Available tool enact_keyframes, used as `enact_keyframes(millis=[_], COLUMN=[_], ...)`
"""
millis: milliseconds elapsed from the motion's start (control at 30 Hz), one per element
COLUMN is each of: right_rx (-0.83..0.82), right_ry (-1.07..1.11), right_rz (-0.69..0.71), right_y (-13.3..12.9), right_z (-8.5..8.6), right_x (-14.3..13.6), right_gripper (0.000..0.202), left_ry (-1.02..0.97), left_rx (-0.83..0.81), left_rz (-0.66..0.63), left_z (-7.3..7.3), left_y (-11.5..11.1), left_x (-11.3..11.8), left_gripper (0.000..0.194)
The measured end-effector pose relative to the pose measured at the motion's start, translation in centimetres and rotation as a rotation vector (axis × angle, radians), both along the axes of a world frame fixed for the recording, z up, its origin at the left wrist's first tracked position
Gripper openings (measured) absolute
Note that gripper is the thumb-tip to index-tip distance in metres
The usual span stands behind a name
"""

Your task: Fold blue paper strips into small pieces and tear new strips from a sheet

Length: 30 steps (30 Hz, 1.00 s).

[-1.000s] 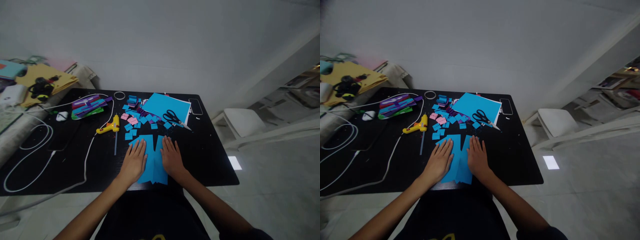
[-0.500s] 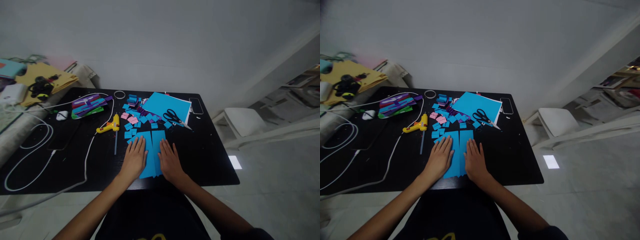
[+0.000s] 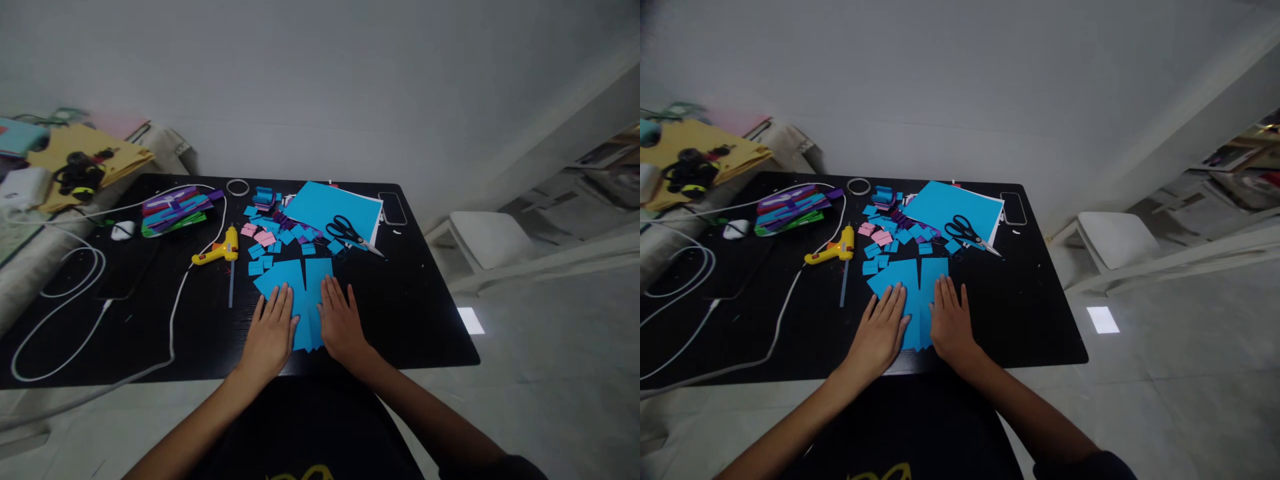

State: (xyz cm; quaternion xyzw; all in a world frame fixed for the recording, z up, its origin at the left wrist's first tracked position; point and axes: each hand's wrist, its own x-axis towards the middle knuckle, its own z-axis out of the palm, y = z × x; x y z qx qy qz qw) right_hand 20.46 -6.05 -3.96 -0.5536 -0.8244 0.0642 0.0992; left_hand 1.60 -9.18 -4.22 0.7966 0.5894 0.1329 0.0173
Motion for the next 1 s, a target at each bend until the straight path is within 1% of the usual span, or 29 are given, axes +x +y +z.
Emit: enact_keyframes(millis=[200, 467, 733, 867, 1000], right_rx=[0.012, -0.026, 0.003, 0.026, 0.005], right_ry=[-0.007, -0.033, -0.018, -0.003, -0.018], right_rz=[-0.012, -0.023, -0.043, -0.042, -0.04], right_y=[-0.04, -0.06, -0.17, -0.17, -0.19], right_z=[-0.14, 0.13, -0.07, -0.26, -0.15], right_x=[0.07, -0.03, -0.04, 0.03, 0.18], right_gripper=[0.056, 0.057, 0.056, 0.056, 0.056], left_ry=[0.014, -0.009, 0.003, 0.032, 0.05], left_rx=[-0.013, -0.02, -0.002, -0.008, -0.016], left_rz=[0.009, 0.015, 0.008, 0.01, 0.009], left_z=[0.06, 0.03, 0.12, 0.2, 0.23], left_y=[-0.03, -0.07, -0.06, -0.07, -0.08], left_x=[-0.06, -0.04, -0.02, -0.03, -0.07], left_gripper=[0.059, 0.061, 0.059, 0.059, 0.06])
